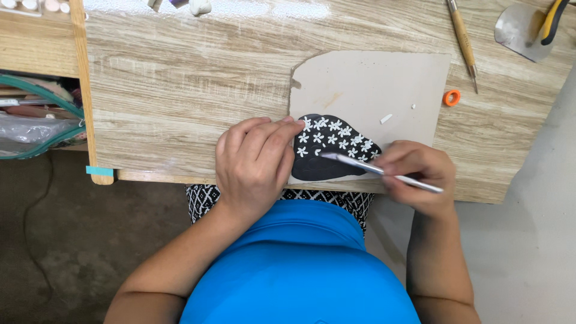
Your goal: The person uses a small metal tool to press white flower-shaped clay pieces onto a black clay base on a work surface. They repeatedly pick up small white pieces and place them in a pattern across the black surface.
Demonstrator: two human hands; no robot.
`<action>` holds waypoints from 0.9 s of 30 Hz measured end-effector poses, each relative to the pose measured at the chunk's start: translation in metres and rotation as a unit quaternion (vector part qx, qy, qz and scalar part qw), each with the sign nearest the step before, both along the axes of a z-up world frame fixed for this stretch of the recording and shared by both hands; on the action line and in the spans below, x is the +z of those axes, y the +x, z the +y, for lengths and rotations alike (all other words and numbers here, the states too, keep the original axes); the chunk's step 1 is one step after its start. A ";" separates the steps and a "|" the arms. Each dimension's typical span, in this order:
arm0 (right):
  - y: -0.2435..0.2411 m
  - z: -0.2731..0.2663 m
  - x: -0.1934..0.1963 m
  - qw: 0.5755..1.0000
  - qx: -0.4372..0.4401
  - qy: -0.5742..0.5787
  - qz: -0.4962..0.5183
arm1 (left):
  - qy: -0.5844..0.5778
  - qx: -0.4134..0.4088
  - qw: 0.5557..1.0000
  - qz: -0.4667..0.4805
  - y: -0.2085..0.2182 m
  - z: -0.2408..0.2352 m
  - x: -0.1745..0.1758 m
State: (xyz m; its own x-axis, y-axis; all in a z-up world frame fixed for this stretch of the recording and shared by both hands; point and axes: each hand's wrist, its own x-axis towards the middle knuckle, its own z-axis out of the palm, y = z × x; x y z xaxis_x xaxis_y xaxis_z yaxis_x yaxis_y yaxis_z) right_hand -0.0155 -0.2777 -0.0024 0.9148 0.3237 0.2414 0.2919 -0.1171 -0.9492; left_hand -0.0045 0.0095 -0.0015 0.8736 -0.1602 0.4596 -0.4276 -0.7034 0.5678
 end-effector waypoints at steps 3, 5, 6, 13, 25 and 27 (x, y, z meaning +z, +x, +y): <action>-0.010 -0.020 -0.020 0.985 -0.033 0.166 0.025 | 0.007 0.003 1.000 -0.008 0.000 0.000 -0.004; -0.019 -0.036 -0.035 0.975 -0.088 0.200 0.034 | 0.012 0.010 1.000 -0.009 -0.001 -0.001 -0.005; -0.019 -0.033 -0.031 0.975 -0.089 0.199 0.033 | 0.011 0.008 1.000 -0.009 0.000 -0.001 -0.005; -0.019 0.006 0.003 0.981 -0.195 0.003 -0.025 | 0.017 0.010 0.999 -0.028 0.001 -0.002 -0.006; -0.028 -0.027 -0.024 0.953 -0.175 -0.162 -0.186 | 0.022 0.012 0.999 -0.026 0.003 -0.004 -0.001; -0.030 -0.028 -0.027 0.947 -0.174 -0.186 -0.197 | 0.023 0.013 0.999 -0.029 0.003 -0.005 -0.002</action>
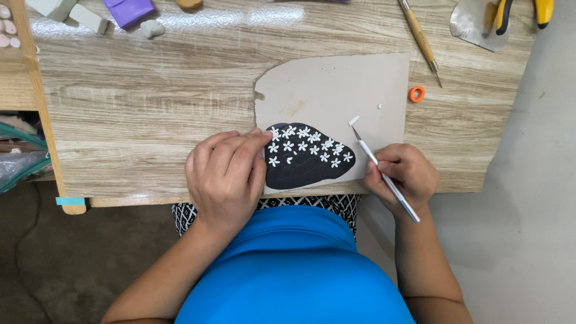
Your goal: The person uses a small metal tool to press white flower-shaped clay pieces onto a black clay base on a work surface. They repeatedly pick up small white pieces and place them in a pattern across the black surface.
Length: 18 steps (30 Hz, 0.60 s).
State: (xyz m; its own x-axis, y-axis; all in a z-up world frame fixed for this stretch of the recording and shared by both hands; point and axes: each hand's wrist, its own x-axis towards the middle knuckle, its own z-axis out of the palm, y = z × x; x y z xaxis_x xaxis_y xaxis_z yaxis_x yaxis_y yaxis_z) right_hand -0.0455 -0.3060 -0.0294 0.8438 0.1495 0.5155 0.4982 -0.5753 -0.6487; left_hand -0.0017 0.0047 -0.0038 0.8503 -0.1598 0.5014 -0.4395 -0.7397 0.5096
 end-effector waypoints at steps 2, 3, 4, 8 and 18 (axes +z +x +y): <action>0.002 0.003 -0.001 1.000 0.002 0.001 -0.018 | 0.003 0.005 1.000 -0.004 0.000 -0.001 -0.001; 0.002 0.003 0.000 1.000 0.001 0.001 -0.019 | 0.003 0.005 1.000 -0.004 0.000 -0.001 -0.001; 0.003 0.004 0.001 1.000 0.003 -0.002 -0.019 | 0.002 0.004 1.000 -0.003 0.000 -0.001 -0.001; 0.003 0.005 0.001 1.000 0.008 -0.005 -0.021 | 0.004 0.002 1.000 -0.005 0.000 0.000 0.000; 0.002 0.006 0.000 0.999 0.006 -0.020 -0.031 | 0.003 0.001 1.000 -0.005 0.001 -0.001 0.003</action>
State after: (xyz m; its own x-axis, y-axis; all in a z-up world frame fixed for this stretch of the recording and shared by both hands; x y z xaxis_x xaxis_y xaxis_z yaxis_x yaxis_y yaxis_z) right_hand -0.0432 -0.3002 -0.0296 0.8089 0.1810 0.5595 0.5431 -0.5947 -0.5928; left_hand -0.0008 0.0038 -0.0006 0.8456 -0.1609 0.5091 -0.4432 -0.7431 0.5013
